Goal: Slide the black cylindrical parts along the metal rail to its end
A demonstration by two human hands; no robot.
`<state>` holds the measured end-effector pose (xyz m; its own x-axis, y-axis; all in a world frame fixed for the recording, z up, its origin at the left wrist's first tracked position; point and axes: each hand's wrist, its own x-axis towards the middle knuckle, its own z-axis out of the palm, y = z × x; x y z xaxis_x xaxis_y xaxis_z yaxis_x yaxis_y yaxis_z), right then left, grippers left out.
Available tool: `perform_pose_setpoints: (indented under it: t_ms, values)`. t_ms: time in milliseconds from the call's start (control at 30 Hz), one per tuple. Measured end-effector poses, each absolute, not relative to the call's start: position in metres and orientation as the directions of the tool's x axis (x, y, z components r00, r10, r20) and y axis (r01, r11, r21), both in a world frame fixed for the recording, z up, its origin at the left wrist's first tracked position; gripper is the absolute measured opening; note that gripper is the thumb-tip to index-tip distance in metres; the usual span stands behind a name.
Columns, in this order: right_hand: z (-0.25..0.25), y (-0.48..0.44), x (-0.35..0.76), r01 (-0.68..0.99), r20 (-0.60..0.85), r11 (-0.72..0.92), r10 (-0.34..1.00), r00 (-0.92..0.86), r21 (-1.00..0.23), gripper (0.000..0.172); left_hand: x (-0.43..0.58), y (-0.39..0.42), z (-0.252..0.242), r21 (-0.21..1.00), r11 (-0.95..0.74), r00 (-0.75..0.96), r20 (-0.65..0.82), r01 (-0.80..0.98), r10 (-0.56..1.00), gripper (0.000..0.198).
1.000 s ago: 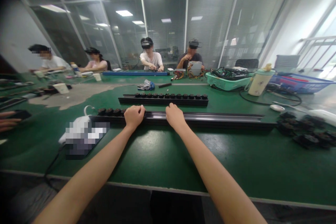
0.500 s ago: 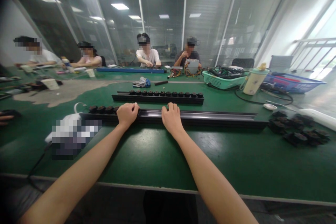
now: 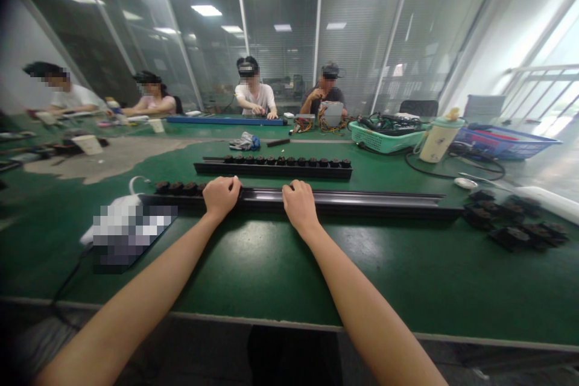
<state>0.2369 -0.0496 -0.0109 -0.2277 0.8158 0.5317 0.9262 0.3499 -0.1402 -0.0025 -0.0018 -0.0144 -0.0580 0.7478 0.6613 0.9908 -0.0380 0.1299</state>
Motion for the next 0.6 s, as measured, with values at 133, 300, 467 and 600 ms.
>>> perform_pose_setpoints:
  t_ms: [133, 300, 467, 600]
  values:
    - [-0.0104, -0.0503, 0.2386, 0.928, 0.533, 0.346, 0.815, -0.226, -0.136, 0.033, -0.0031, -0.0007, -0.0156, 0.113, -0.032, -0.053, 0.673, 0.993, 0.738, 0.053]
    - [-0.0098, -0.0507, 0.2389, 0.931, 0.535, 0.342, 0.814, -0.225, -0.130, 0.033, -0.0030, -0.0007, -0.0162, 0.120, -0.038, -0.053, 0.670, 0.992, 0.741, 0.053]
    - [-0.0084, -0.0519, 0.2372, 0.942, 0.523, 0.318, 0.823, -0.220, -0.104, 0.034, -0.0030, -0.0001, -0.0162, 0.143, -0.048, -0.060, 0.663, 0.989, 0.746, 0.053]
    - [-0.0075, -0.0527, 0.2368, 0.948, 0.522, 0.304, 0.826, -0.215, -0.090, 0.034, -0.0035, 0.0010, -0.0167, 0.139, -0.050, -0.057, 0.671, 0.989, 0.740, 0.053]
